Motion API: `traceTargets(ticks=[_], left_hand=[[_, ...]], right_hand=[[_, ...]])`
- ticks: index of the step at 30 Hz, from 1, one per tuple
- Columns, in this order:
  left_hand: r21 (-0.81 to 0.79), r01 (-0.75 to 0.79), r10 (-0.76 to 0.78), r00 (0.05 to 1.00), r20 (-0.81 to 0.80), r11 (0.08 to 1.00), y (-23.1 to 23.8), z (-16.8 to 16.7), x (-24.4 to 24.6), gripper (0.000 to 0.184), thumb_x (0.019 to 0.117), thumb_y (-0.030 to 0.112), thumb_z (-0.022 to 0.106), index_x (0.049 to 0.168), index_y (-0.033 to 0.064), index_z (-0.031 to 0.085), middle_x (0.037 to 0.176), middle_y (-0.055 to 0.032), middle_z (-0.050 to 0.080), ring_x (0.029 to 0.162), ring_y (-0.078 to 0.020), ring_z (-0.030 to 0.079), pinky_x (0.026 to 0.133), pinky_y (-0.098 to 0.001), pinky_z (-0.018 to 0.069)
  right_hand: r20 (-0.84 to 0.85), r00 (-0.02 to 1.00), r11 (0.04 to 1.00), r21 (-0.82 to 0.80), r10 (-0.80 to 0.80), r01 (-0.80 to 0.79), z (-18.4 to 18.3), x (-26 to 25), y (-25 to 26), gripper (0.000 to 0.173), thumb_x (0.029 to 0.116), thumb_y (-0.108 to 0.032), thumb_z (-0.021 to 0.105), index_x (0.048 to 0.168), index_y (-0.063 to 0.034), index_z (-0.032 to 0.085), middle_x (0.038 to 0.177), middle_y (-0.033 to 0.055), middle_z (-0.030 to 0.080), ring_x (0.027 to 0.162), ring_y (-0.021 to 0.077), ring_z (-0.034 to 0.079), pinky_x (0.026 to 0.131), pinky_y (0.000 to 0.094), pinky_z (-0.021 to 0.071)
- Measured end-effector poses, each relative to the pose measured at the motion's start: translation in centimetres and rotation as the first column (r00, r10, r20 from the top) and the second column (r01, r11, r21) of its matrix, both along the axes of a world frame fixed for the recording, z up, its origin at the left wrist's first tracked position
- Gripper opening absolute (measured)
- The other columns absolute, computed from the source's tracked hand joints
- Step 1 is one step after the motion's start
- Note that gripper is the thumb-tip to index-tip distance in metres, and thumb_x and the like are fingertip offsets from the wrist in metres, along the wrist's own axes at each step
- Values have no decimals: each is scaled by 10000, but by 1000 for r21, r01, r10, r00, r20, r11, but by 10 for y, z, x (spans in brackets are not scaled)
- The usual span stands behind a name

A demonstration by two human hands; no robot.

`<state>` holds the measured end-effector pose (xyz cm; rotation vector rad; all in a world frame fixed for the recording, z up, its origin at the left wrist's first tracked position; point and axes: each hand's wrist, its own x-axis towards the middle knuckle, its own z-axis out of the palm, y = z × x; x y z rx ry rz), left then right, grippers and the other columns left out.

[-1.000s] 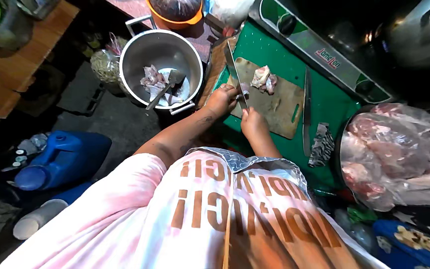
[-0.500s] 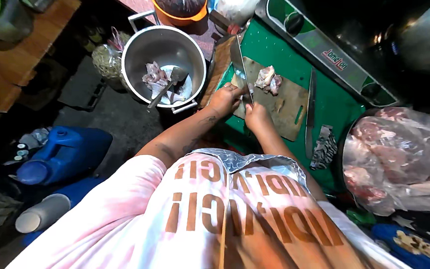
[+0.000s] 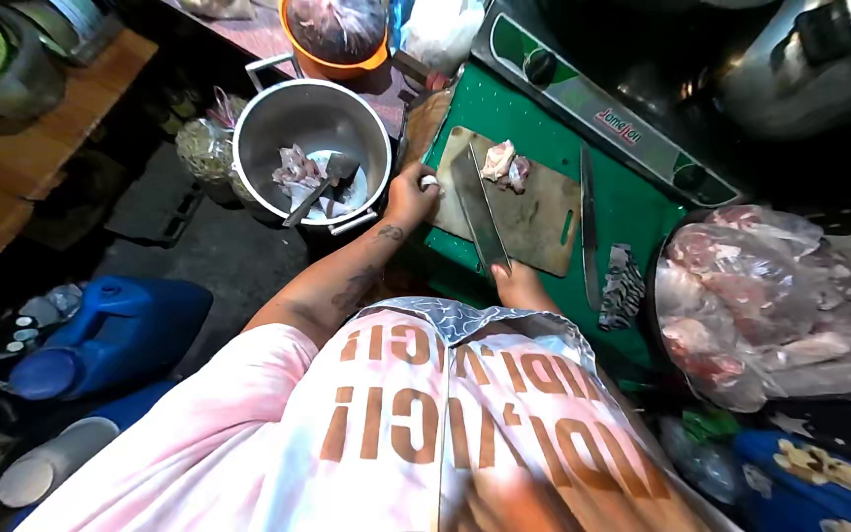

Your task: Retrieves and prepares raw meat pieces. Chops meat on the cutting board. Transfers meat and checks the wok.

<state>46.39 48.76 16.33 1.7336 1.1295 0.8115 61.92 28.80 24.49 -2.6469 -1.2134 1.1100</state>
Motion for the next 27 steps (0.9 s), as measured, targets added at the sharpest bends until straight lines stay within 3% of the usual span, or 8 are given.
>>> traceTargets(ticks=[2, 6, 10, 15, 19, 23, 25, 27], left_hand=[[-122, -61, 66, 997, 38, 991, 7, 13, 1, 387, 893, 111, 726, 1238, -17, 607, 1123, -175, 708, 1003, -260, 709, 922, -460, 575], [-166, 18, -20, 1000, -9, 986, 25, 49, 33, 312, 850, 194, 792, 997, -18, 615, 992, -176, 662, 928, -292, 659, 854, -500, 545], [-67, 267, -272, 959, -85, 962, 35, 78, 93, 278, 870, 217, 796, 958, -22, 686, 934, -168, 687, 919, -297, 668, 877, -516, 535], [-73, 554, -528, 734, -427, 829, 42, 91, 108, 354, 910, 202, 742, 1218, 30, 709, 1285, -210, 655, 1216, -366, 623, 1043, -582, 479], [-13, 712, -559, 540, -630, 702, 35, 62, 81, 342, 882, 300, 779, 1132, 71, 741, 1213, -214, 663, 1153, -389, 640, 988, -598, 511], [127, 593, -475, 739, -478, 795, 26, 33, 49, 257, 888, 222, 760, 1070, 41, 745, 1096, -198, 685, 1090, -359, 651, 980, -538, 521], [203, 436, -334, 856, -395, 877, 25, 38, 22, 257, 892, 212, 752, 1071, 27, 749, 1065, -196, 692, 1059, -350, 658, 963, -521, 527], [269, 262, -142, 908, -394, 927, 34, 52, -12, 266, 902, 211, 742, 1112, 48, 750, 1122, -185, 689, 1103, -350, 648, 983, -518, 524]], right_hand=[[-43, 999, 994, -102, 24, -28, 4, 14, -28, 471, 1108, -332, 465, 1289, 78, 610, 1219, 312, 654, 1194, 423, 629, 1050, 580, 454], [-107, 993, 999, 8, 44, -43, -40, 58, -92, 490, 1066, -384, 549, 1175, 78, 669, 1058, 286, 698, 1024, 399, 682, 956, 584, 509], [-104, 994, 992, -128, -35, 22, -28, 57, -108, 495, 1101, -370, 477, 1281, 64, 633, 1226, 286, 668, 1190, 384, 638, 1069, 537, 458], [-41, 966, 954, 149, -256, 259, 15, 43, -132, 385, 1069, -252, 577, 1151, 111, 675, 1065, 302, 694, 1024, 382, 673, 967, 555, 490], [-77, 915, 897, 180, -396, 403, 21, 50, -136, 379, 1077, -268, 560, 1177, 82, 663, 1018, 252, 690, 938, 300, 662, 910, 512, 510], [-79, 925, 898, 224, -371, 379, 26, 54, -123, 371, 1086, -263, 540, 1139, 86, 653, 941, 225, 674, 849, 270, 645, 839, 499, 524], [-47, 949, 919, 240, -312, 314, 24, 61, -117, 385, 1085, -253, 543, 1101, 119, 644, 899, 245, 656, 796, 282, 624, 803, 514, 518], [-36, 957, 927, 237, -289, 289, 30, 61, -106, 380, 1085, -257, 546, 1078, 109, 645, 827, 192, 635, 700, 209, 590, 729, 445, 522]])
